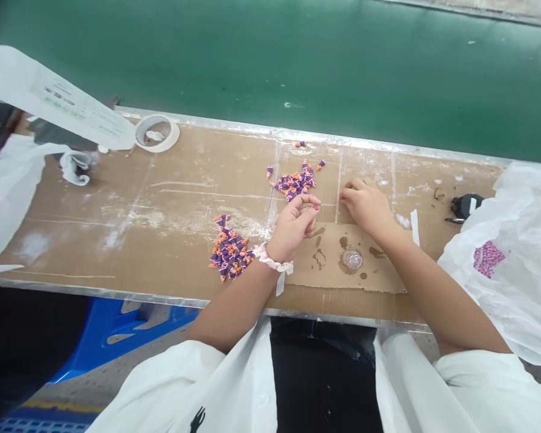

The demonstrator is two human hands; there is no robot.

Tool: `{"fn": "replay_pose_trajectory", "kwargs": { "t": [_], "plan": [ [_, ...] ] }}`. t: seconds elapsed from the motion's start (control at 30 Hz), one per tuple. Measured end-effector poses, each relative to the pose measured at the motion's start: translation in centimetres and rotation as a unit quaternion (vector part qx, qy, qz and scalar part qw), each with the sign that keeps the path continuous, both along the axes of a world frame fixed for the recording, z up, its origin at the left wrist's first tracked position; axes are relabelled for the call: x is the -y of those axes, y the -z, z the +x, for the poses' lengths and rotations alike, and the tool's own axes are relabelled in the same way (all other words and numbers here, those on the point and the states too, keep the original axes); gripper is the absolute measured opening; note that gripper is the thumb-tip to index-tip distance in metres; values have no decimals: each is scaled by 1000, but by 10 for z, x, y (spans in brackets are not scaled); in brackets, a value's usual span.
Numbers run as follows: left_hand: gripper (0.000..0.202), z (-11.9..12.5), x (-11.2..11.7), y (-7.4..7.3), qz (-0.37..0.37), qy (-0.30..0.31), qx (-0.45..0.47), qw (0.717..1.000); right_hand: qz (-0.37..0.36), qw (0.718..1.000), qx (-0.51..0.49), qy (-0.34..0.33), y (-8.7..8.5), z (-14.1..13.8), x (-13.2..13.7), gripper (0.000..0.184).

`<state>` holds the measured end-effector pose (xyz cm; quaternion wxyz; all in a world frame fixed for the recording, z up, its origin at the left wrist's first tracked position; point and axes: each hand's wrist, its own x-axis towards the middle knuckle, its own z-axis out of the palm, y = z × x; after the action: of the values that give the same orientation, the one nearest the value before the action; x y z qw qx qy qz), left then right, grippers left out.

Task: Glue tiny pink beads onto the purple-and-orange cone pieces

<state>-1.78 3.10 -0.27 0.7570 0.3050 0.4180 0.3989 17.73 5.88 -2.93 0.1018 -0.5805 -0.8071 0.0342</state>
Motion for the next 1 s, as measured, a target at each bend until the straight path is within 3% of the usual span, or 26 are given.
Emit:
{"fn": "replay_pose_trajectory", "kwargs": {
  "t": [0.3, 0.47, 0.53, 0.6, 0.8, 1.0],
  "plan": [
    [3, 3, 2, 5, 25, 9, -26, 999, -4, 999, -31, -40, 2, -4, -11, 13],
    [12, 5, 5, 13, 90, 28, -77, 993, 16, 993, -117, -29, -22, -5, 22, 8],
    [18, 7, 9, 13, 114, 41, -74, 990, 34, 975, -216, -41, -32, -8, 42, 7],
    [24, 9, 14, 11, 121, 63, -57, 989, 37, 966, -249, -62, -39, -10, 60, 7],
    [37, 11, 24, 2, 93, 121, -47, 987, 102, 962, -240, -76, -40, -8, 84, 14],
    [28, 11, 25, 2, 94, 170, -73, 978, 144, 962, -209, -104, -43, -3, 92, 22]
  ]
}}
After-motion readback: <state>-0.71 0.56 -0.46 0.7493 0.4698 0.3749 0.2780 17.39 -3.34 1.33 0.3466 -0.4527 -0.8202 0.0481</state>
